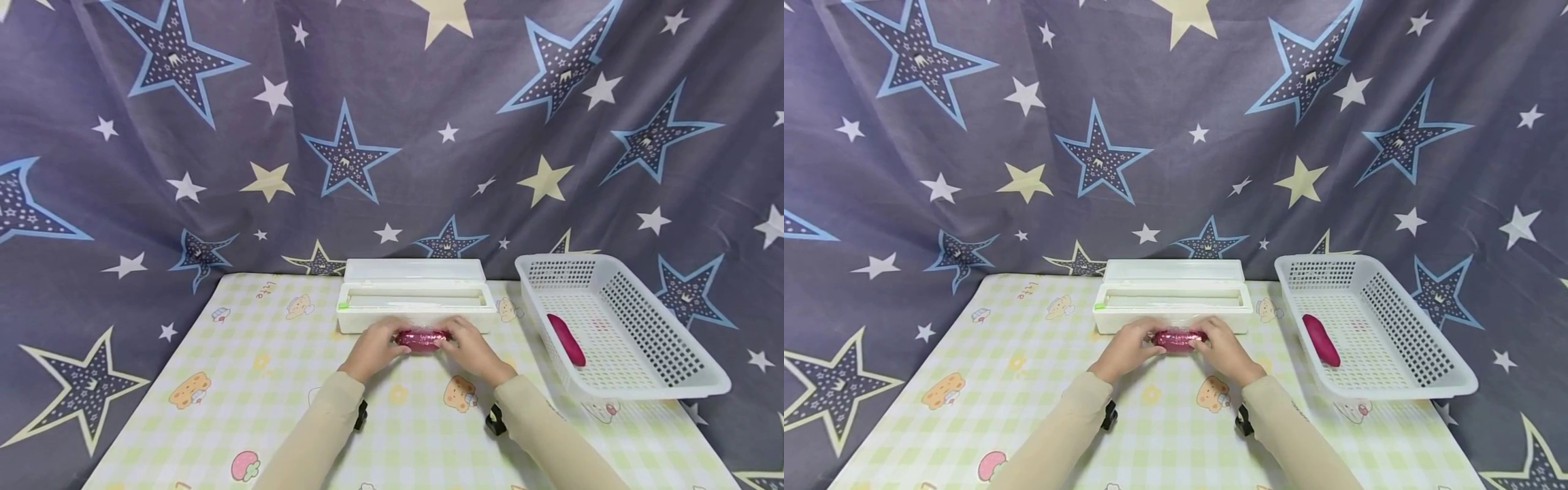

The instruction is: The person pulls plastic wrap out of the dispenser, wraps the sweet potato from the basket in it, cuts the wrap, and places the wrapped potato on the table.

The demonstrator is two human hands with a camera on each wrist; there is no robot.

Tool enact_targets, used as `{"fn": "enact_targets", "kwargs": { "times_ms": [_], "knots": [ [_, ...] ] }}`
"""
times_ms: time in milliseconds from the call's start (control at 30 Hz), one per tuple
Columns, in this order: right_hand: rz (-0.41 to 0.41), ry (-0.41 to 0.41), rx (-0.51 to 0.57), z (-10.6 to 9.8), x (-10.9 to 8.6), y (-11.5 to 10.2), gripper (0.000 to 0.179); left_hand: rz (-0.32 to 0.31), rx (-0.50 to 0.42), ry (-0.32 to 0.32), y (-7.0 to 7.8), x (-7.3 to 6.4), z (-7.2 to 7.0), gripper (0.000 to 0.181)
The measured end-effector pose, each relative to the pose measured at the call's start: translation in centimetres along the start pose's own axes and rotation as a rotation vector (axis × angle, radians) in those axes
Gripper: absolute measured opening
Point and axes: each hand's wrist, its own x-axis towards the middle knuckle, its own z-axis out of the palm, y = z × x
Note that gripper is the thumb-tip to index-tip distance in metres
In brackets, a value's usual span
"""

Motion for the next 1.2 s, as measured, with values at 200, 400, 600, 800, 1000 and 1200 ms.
{"fn": "enact_targets", "kwargs": {
  "times_ms": [200, 400, 600, 800, 1000, 1200],
  "knots": [
    [0.029, -0.024, 0.034, -0.2, -0.2, 0.1, 0.028, -0.020, -0.143, -0.023, -0.1, -0.2, 0.0, 0.038],
    [0.015, -0.046, 0.065, -0.5, -0.5, 0.1, 0.033, -0.033, -0.197, -0.062, -0.5, -0.3, 0.0, 0.038],
    [0.015, -0.034, 0.079, -0.4, -0.9, -0.2, 0.029, -0.026, -0.153, -0.071, -0.3, -0.6, -0.5, 0.038],
    [0.038, -0.028, 0.055, -0.2, -1.3, -0.3, 0.030, -0.029, -0.148, -0.078, 0.0, -0.8, -0.6, 0.036],
    [0.004, -0.032, 0.063, -0.3, -1.4, 0.3, 0.030, -0.025, -0.159, -0.078, 0.3, -0.9, -0.5, 0.032],
    [0.046, -0.038, 0.067, -0.2, -1.2, 0.0, 0.030, -0.051, -0.178, -0.095, -0.1, -0.7, -0.4, 0.029]
  ]
}}
